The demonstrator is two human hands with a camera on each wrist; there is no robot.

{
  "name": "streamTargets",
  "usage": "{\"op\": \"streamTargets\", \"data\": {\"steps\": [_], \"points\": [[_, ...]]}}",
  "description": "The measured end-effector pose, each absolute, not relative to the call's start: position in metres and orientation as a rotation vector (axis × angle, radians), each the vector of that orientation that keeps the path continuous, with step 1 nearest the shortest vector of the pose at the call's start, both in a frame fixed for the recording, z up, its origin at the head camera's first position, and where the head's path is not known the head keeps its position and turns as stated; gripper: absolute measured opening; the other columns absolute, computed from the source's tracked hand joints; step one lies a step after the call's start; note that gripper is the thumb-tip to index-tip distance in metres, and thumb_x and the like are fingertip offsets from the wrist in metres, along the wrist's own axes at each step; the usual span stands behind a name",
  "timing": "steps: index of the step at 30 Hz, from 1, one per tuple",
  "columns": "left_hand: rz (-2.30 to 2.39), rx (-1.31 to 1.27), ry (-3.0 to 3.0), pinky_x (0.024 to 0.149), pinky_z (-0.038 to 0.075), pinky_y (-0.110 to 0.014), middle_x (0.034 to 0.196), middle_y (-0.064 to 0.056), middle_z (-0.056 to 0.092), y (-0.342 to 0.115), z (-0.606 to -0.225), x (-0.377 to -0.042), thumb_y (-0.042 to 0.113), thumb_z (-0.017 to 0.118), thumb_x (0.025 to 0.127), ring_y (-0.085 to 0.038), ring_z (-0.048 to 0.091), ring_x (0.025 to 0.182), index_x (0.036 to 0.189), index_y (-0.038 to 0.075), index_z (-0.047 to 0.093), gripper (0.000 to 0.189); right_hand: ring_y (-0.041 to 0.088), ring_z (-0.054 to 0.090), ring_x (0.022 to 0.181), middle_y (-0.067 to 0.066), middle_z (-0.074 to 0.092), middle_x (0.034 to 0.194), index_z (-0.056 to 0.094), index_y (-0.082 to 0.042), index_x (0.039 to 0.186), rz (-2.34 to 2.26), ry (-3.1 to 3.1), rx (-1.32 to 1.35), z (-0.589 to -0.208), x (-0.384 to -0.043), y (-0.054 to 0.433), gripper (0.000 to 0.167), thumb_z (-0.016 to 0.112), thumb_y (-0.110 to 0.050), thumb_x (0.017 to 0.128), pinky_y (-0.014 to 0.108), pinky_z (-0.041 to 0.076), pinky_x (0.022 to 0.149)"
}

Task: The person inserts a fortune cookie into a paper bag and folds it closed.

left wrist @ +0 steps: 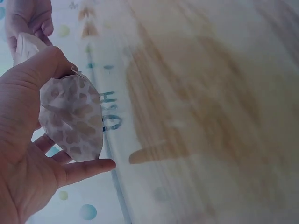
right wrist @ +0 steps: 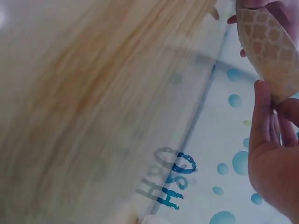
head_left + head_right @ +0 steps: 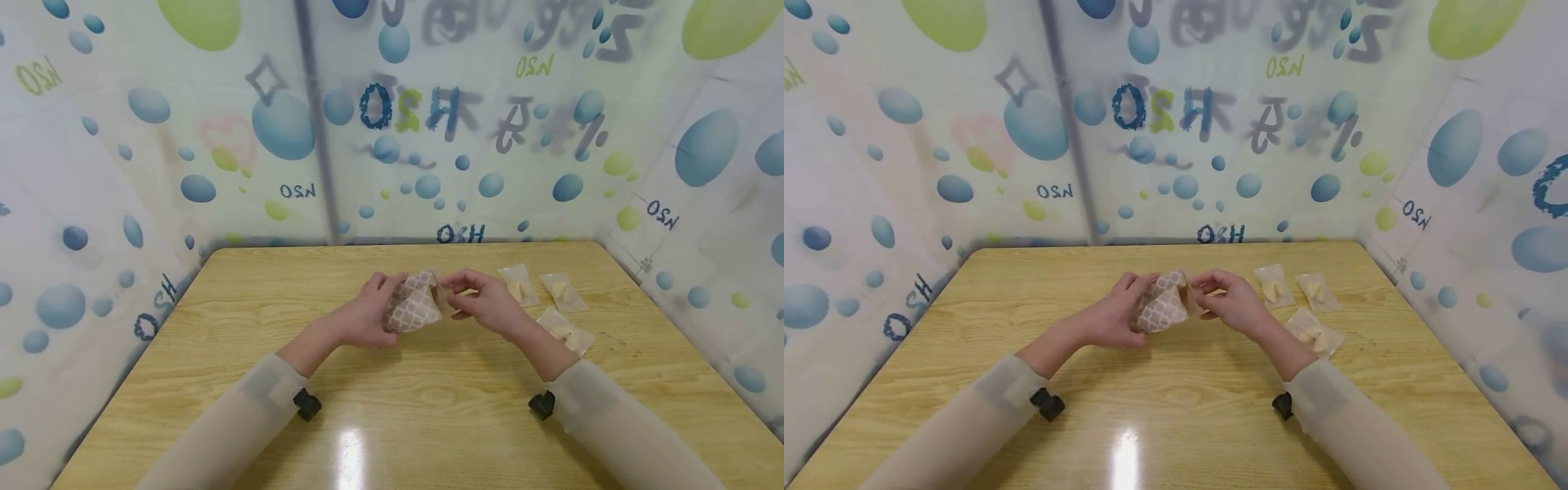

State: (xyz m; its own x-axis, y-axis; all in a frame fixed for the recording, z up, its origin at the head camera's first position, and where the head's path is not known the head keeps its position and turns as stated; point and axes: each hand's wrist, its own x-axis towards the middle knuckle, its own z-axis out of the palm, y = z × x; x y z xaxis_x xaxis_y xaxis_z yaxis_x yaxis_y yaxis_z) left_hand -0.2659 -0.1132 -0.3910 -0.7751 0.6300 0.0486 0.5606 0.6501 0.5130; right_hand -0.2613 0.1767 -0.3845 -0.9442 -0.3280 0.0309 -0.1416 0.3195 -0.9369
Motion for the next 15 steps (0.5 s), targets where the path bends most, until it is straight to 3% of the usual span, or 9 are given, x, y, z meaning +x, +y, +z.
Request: {"op": "streamTargets", "data": {"steps": [8, 15], "points": [[0.771, 1.022, 2.673, 0.119, 0.047, -0.052, 0.162, -0.017, 0.031, -0.1145, -0.3918, -0.2658, 0.019, 0.090, 0.081, -0.032, 0.040, 0.143, 0.176, 0.019, 0.018, 0.119, 0.025, 0.073, 0.105, 0.011, 0.071, 0.139, 0.074, -0.019, 0.134, -1.514, 2.599, -0.445, -0.3819, -0.2629, 0.1746, 0.027, 0.073, -0.023, 0.108, 0.053, 0.063, 0.089], [0.765, 1.050, 2.645, 0.119, 0.048, -0.052, 0.163, -0.017, 0.031, -0.1132, -0.3897, -0.2649, 0.020, 0.089, 0.082, -0.032, 0.042, 0.143, 0.176, 0.017, 0.017, 0.119, 0.034, 0.068, 0.122, 0.009, 0.067, 0.141, 0.083, -0.021, 0.117, -1.407, 2.723, -0.509, -0.3764, -0.2629, 0.1680, 0.014, 0.072, -0.022, 0.108, 0.046, 0.062, 0.088]]}}
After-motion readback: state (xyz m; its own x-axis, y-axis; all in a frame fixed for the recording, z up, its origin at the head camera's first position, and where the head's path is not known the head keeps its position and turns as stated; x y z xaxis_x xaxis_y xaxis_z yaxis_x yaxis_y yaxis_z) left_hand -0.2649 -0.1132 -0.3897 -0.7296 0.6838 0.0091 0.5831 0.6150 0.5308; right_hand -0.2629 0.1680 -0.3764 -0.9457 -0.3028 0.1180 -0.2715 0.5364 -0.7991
